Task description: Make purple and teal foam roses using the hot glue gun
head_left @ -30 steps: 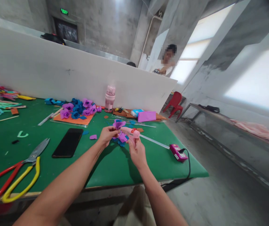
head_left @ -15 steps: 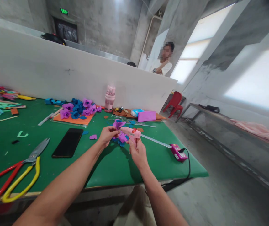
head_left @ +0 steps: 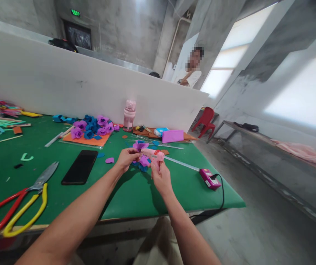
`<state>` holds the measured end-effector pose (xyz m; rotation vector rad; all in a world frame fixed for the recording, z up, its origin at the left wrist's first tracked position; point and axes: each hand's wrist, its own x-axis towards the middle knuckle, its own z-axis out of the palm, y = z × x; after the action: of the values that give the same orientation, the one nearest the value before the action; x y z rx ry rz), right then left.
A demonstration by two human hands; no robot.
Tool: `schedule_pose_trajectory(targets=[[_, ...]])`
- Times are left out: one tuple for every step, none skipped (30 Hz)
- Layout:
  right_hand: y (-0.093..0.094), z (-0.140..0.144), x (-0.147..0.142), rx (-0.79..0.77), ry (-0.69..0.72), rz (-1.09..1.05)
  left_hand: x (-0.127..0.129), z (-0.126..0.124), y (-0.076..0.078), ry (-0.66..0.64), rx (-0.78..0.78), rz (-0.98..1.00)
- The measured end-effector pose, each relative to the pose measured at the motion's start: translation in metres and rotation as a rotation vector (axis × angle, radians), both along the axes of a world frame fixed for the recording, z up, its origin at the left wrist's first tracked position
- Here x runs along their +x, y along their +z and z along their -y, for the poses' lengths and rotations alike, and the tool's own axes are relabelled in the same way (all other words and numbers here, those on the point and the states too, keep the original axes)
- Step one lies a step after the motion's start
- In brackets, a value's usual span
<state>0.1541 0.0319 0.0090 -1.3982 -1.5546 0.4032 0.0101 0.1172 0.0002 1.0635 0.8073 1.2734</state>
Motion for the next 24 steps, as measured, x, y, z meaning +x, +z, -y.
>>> schedule_pose_trajectory(targets=[[0.0, -0.001, 0.0, -0.001, 0.001, -0.005, 0.0, 0.0, 0.0, -0.002, 0.0, 0.001], [0.0, -0.001, 0.0, -0.002, 0.002, -0.009, 0.0, 0.0, -0.001, -0.002, -0.002, 0.002], [0.0, -0.002, 0.0, -0.001, 0.003, -0.012, 0.0, -0.001, -0.001, -0.003, -0.004, 0.001], [0.0, -0.002, 0.0, 0.001, 0.003, -0.017, 0.0, -0.001, -0.002, -0.003, -0.006, 0.003], [0.0, -0.002, 0.0, 0.005, 0.004, -0.022, 0.0, -0.002, -0.002, -0.003, -0.008, 0.005], [0.0, -0.001, 0.0, 0.009, 0.007, -0.028, 0.0, -0.002, -0.003, -0.002, -0.009, 0.006], [0.001, 0.0, 0.0, 0.012, 0.011, -0.037, 0.0, -0.002, -0.003, 0.002, -0.008, 0.005], [0.001, 0.001, 0.001, 0.012, 0.016, -0.048, 0.0, -0.003, -0.004, 0.006, -0.007, 0.001], [0.002, 0.003, 0.002, 0.007, 0.023, -0.06, 0.0, -0.003, -0.004, 0.013, -0.009, -0.004], [0.002, 0.005, 0.003, -0.002, 0.029, -0.073, 0.0, -0.003, -0.004, 0.019, -0.016, -0.008], [0.003, 0.007, 0.005, -0.014, 0.032, -0.082, 0.0, -0.003, -0.003, 0.025, -0.027, -0.007], [0.003, 0.009, 0.006, -0.029, 0.029, -0.087, 0.0, -0.003, -0.003, 0.03, -0.04, -0.002], [0.003, 0.011, 0.008, -0.043, 0.02, -0.085, 0.0, -0.003, -0.002, 0.034, -0.053, 0.006], [0.003, 0.012, 0.009, -0.053, 0.005, -0.077, 0.0, -0.003, -0.001, 0.037, -0.062, 0.014], [0.003, 0.013, 0.01, -0.055, -0.01, -0.065, 0.0, -0.002, -0.001, 0.039, -0.066, 0.021], [0.002, 0.014, 0.01, -0.049, -0.026, -0.053, 0.0, -0.002, 0.0, 0.04, -0.065, 0.026], [0.001, 0.014, 0.011, -0.037, -0.039, -0.041, 0.0, -0.002, 0.0, 0.041, -0.063, 0.029], [0.0, 0.014, 0.011, -0.021, -0.048, -0.03, 0.0, -0.002, 0.0, 0.043, -0.061, 0.03], [-0.001, 0.013, 0.011, -0.005, -0.054, -0.02, 0.0, -0.003, 0.0, 0.044, -0.058, 0.03], [-0.002, 0.012, 0.01, 0.006, -0.059, -0.011, 0.0, -0.003, 0.0, 0.044, -0.056, 0.029], [-0.002, 0.012, 0.01, 0.012, -0.064, -0.001, 0.0, -0.003, -0.001, 0.044, -0.055, 0.029], [-0.003, 0.011, 0.009, 0.015, -0.066, 0.008, 0.0, -0.004, -0.002, 0.042, -0.055, 0.029], [-0.004, 0.01, 0.009, 0.017, -0.065, 0.017, 0.0, -0.004, -0.002, 0.039, -0.054, 0.029], [-0.004, 0.01, 0.008, 0.02, -0.061, 0.024, 0.0, -0.005, -0.003, 0.038, -0.051, 0.028]])
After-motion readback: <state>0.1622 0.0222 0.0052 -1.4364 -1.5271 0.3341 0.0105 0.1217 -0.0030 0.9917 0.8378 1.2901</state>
